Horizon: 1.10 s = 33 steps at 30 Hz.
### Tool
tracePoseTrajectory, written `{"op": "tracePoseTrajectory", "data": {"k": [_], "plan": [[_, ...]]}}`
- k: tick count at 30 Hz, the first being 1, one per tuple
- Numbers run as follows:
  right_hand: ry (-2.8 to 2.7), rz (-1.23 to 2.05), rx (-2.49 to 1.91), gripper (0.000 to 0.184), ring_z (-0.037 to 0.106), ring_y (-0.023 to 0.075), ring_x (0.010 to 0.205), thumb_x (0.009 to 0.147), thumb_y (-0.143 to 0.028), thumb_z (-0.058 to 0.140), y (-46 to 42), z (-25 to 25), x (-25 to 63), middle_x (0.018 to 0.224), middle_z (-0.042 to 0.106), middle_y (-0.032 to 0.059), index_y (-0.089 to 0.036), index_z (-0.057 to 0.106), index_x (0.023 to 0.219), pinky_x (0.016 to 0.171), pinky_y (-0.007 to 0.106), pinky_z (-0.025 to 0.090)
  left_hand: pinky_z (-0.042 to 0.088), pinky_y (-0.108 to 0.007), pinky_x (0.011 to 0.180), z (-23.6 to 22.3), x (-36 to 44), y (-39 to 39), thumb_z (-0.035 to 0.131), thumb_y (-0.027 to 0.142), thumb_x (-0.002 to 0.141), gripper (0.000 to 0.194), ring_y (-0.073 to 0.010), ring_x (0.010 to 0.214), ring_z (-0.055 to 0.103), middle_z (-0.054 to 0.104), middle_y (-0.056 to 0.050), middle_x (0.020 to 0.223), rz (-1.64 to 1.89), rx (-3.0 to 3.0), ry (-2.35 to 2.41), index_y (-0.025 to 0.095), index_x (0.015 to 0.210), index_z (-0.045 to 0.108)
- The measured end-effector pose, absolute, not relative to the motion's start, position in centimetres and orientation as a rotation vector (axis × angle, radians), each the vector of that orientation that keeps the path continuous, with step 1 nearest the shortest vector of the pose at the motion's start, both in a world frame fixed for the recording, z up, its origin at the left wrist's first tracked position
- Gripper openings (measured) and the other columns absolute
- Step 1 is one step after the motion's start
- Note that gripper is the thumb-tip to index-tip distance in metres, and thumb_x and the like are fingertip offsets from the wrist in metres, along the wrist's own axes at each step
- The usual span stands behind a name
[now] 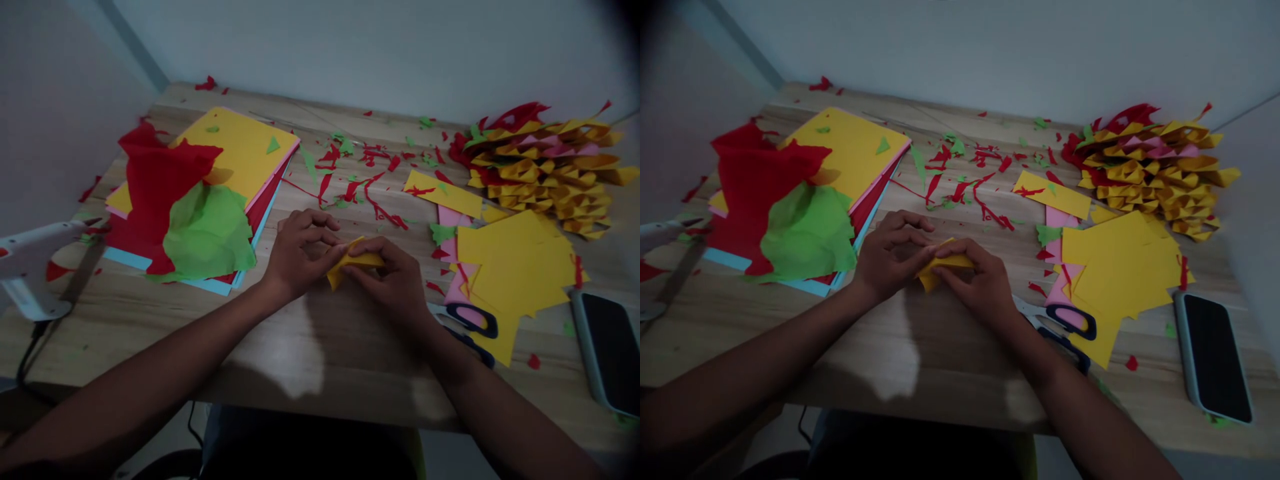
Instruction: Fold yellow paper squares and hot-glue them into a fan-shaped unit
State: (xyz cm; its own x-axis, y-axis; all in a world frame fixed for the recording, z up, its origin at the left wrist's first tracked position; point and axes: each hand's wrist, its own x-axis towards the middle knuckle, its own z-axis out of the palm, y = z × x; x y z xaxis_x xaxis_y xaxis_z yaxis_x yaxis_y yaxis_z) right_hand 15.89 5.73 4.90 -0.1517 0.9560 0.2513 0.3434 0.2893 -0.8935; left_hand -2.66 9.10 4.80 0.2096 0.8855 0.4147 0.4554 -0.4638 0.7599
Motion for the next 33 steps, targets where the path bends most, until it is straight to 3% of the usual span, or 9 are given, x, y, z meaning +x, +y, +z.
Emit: {"op": "tracePoseTrajectory", "data": {"k": [3,7,10,15,21,26,33], "plan": [[-1.849,0.661,-1.154,0.021,0.073,0.0175,0.094,0.085,-0.021,0.073,5.9,4.9,16.5,0.104,0.077,0.0001,-0.028,0.069,0.105,0.083,0.031,0.058,0.046,-0.038,0.088,4.7,-2.8,9.3,0.074,0.036,0.083,0.016,-0.0201,0.096,0.065,0.074,-0.003,0.101,1.171,2.045,1.270,0.022,0.074,0.072],[-1.970,0.346,-1.037,0.013,0.070,0.0151,0.078,0.088,-0.016,0.071,6.4,5.2,17.5,0.086,0.076,-0.0004,-0.026,0.073,0.096,0.072,0.028,0.055,0.045,-0.039,0.089,4.7,-3.0,9.4,0.075,0.032,0.082,0.012,-0.0197,0.095,0.065,0.074,-0.002,0.099,1.184,2.145,1.254,0.023,0.074,0.073],[-1.979,0.253,-1.022,0.011,0.066,0.0163,0.078,0.087,-0.017,0.073,6.6,5.6,17.8,0.082,0.072,0.0006,-0.027,0.075,0.090,0.072,0.031,0.054,0.044,-0.040,0.091,4.7,-3.0,9.2,0.074,0.033,0.083,0.010,-0.0201,0.098,0.064,0.074,-0.002,0.100,1.180,2.186,1.221,0.025,0.076,0.074],[-1.917,0.385,-1.085,0.006,0.064,0.0218,0.103,0.084,-0.020,0.076,6.5,6.3,17.8,0.119,0.069,0.0081,-0.025,0.076,0.086,0.085,0.039,0.055,0.042,-0.041,0.093,5.0,-3.0,9.0,0.072,0.035,0.085,0.011,-0.0198,0.098,0.063,0.074,-0.002,0.102,1.147,2.268,1.165,0.027,0.078,0.075],[-1.846,0.585,-1.016,0.009,0.069,0.0159,0.081,0.086,-0.016,0.073,6.2,6.1,17.6,0.084,0.073,-0.0006,-0.025,0.071,0.088,0.078,0.035,0.055,0.038,-0.042,0.092,5.5,-3.0,8.6,0.067,0.032,0.088,0.009,-0.0207,0.098,0.063,0.073,-0.001,0.101,1.204,2.345,1.064,0.028,0.084,0.073],[-1.649,0.609,-1.054,0.016,0.067,0.0161,0.082,0.081,-0.012,0.077,6.0,5.7,17.6,0.084,0.072,-0.0013,-0.026,0.072,0.086,0.078,0.035,0.054,0.038,-0.042,0.094,5.9,-2.9,8.2,0.070,0.039,0.085,0.017,-0.0215,0.101,0.065,0.073,-0.003,0.106,1.220,2.283,1.046,0.023,0.087,0.063],[-1.590,0.639,-0.985,0.019,0.068,0.0152,0.077,0.078,-0.011,0.080,5.4,5.5,17.0,0.084,0.074,-0.0013,-0.027,0.074,0.085,0.069,0.031,0.054,0.038,-0.042,0.090,5.9,-2.8,8.2,0.074,0.031,0.084,0.010,-0.0197,0.096,0.065,0.072,-0.001,0.103,1.293,2.375,1.063,0.025,0.080,0.067]]}}
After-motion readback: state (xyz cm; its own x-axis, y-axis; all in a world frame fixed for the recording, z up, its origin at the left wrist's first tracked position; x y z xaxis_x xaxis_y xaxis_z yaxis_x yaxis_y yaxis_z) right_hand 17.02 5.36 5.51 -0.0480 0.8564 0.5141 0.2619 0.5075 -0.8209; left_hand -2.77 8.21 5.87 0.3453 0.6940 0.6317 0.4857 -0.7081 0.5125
